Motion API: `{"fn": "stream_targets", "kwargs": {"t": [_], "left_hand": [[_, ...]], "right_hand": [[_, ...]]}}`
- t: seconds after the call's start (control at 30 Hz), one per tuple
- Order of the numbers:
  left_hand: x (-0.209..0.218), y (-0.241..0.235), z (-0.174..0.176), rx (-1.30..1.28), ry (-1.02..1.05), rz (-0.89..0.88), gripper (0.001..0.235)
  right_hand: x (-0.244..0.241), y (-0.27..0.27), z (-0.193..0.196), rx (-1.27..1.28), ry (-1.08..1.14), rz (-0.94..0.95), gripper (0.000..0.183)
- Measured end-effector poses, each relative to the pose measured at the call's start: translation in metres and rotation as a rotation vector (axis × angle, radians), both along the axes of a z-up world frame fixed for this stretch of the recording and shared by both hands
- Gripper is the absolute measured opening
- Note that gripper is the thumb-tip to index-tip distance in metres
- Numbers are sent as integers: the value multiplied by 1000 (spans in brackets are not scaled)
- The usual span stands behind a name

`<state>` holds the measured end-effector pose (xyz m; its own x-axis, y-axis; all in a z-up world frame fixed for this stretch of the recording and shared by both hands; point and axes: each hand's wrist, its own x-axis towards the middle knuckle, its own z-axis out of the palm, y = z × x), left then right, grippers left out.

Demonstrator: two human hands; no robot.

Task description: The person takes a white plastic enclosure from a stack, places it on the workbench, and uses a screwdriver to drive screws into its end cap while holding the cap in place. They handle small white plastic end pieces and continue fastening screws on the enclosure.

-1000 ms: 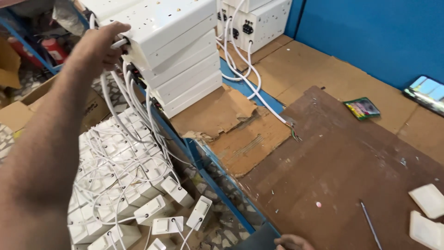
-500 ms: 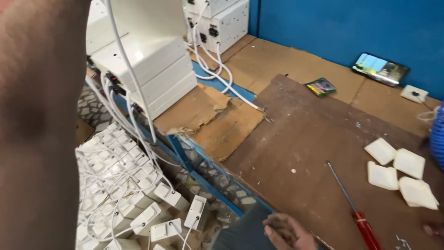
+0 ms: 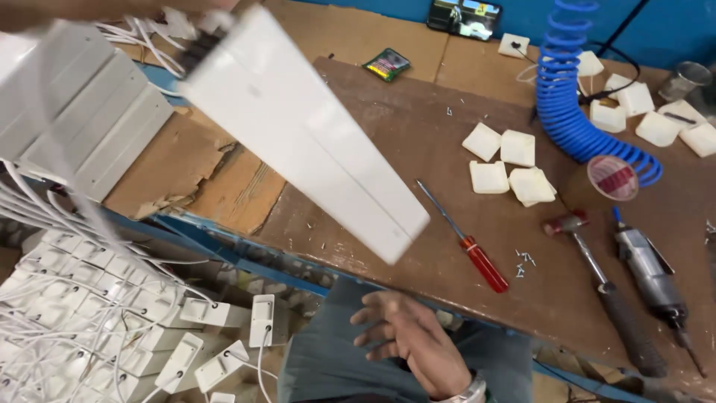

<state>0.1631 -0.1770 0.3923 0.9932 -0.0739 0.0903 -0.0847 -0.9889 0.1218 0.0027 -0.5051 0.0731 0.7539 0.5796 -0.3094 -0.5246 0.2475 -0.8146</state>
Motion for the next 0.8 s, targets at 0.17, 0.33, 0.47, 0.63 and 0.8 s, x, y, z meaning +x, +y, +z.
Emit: {"fn": "stream_targets", "kwargs": {"t": [0.17,0.33,0.47,0.63,0.8], "left_hand": [[-28,-85,-12,122,10,-142,37],[-42,-125,-54,-8,46,-527,29],[-62,-146,-49,-29,61,-519,32],[-83,-138,-56,-250,146,-574,29],[-109,-115,-80,-503,147,-578,25]], "right_hand": [[-4,-14,8,227,139,-118,80],[-3,-18,8,432,234,-172,83],[6,-11,-1,461,314,-123,83],[19,4,4,726,436,23,91],[32,21,7,687,556,-62,86]]}}
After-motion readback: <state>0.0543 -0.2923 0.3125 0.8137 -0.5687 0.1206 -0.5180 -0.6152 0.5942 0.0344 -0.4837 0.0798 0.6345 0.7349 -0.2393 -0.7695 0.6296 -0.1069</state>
